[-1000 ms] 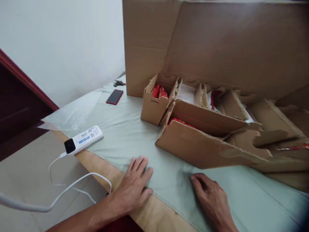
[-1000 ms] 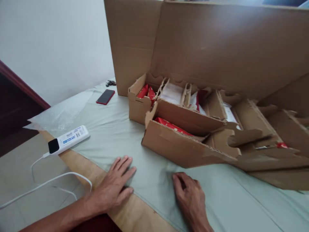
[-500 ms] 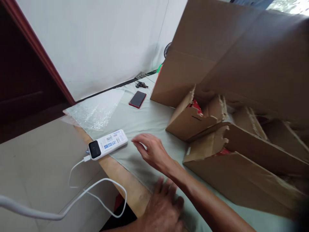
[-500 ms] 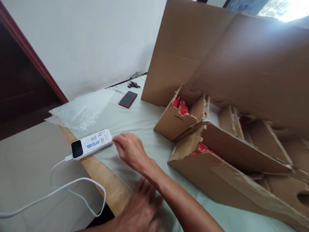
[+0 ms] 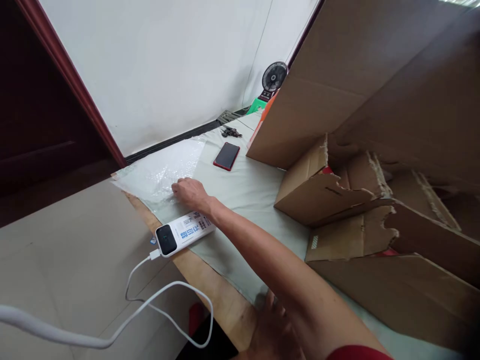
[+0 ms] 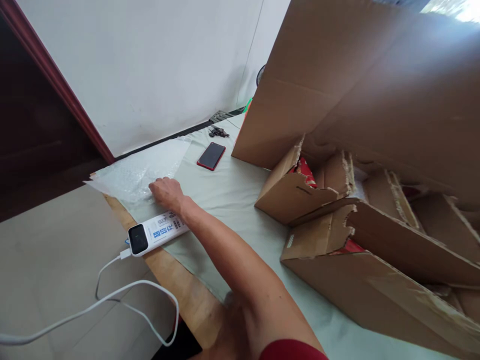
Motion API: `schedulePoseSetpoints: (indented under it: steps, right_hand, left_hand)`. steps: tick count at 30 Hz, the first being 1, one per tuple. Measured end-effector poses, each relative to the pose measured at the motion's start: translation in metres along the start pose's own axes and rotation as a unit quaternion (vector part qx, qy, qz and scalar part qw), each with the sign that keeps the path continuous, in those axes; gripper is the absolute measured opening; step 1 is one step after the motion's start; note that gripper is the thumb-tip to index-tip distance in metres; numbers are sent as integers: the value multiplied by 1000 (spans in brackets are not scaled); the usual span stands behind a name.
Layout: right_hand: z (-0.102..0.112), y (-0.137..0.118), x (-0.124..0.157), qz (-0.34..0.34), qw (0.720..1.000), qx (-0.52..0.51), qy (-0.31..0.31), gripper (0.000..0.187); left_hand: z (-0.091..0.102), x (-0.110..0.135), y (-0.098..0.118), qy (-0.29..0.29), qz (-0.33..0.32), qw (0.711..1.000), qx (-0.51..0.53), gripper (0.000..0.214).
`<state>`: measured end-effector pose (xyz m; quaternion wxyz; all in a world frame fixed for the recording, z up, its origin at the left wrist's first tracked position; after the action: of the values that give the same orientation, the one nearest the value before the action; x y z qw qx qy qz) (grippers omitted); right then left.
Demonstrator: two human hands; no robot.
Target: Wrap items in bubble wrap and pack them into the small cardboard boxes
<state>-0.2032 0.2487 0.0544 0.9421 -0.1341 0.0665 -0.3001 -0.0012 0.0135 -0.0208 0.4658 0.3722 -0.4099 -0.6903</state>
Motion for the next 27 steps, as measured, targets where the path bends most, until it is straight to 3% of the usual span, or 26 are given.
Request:
schedulePoseSetpoints:
  steps: [4,7,9,12,15,18,20,23,24,27]
  right_hand:
    - [19,6,15,-42,997,-27,61,27]
    - [41,9,23,-71,985,-79,136,25]
    - [57,10,32,-93,960,-168,205,20]
    - [81,11,69,-97,896,-305,308,18]
    - [96,12,141,-85,855,-378,344,20]
    - [96,17,239,-142,841,-422,307,30]
    - [91,21,308,-188,837,-438,267,33]
    - [81,27,402,-232,846,-429,216,38]
    - [78,28,428,-251,846,-426,197,39]
    - [72,31,493,-294,857,-398,145,45]
  left_hand:
    - [6,9,2,-23,-68,997,-37,66]
    - [15,13,6,-50,-102,989,-93,58]
    - [22,13,9,-59,-106,987,-107,49]
    - [29,14,13,-39,-80,994,-57,52]
    - [32,19,15,7,-13,998,55,62]
    - [37,23,13,85,79,973,198,65]
    - [43,20,13,143,134,918,346,63]
    - [59,8,15,200,211,788,543,59]
    - [65,4,17,202,231,766,564,58]
    - [79,-3,24,183,284,755,562,58]
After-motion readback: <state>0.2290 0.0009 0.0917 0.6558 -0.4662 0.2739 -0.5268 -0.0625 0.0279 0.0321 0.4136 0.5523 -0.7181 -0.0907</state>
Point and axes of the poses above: each hand's wrist, its own x-axis away from the middle knuckle, its own z-axis out of the back of the hand, y = z × x, the point moved 1 cm from there along -x, towards the middle knuckle, and after that the axes turned 3 degrees about y, right-handed, at the moved point
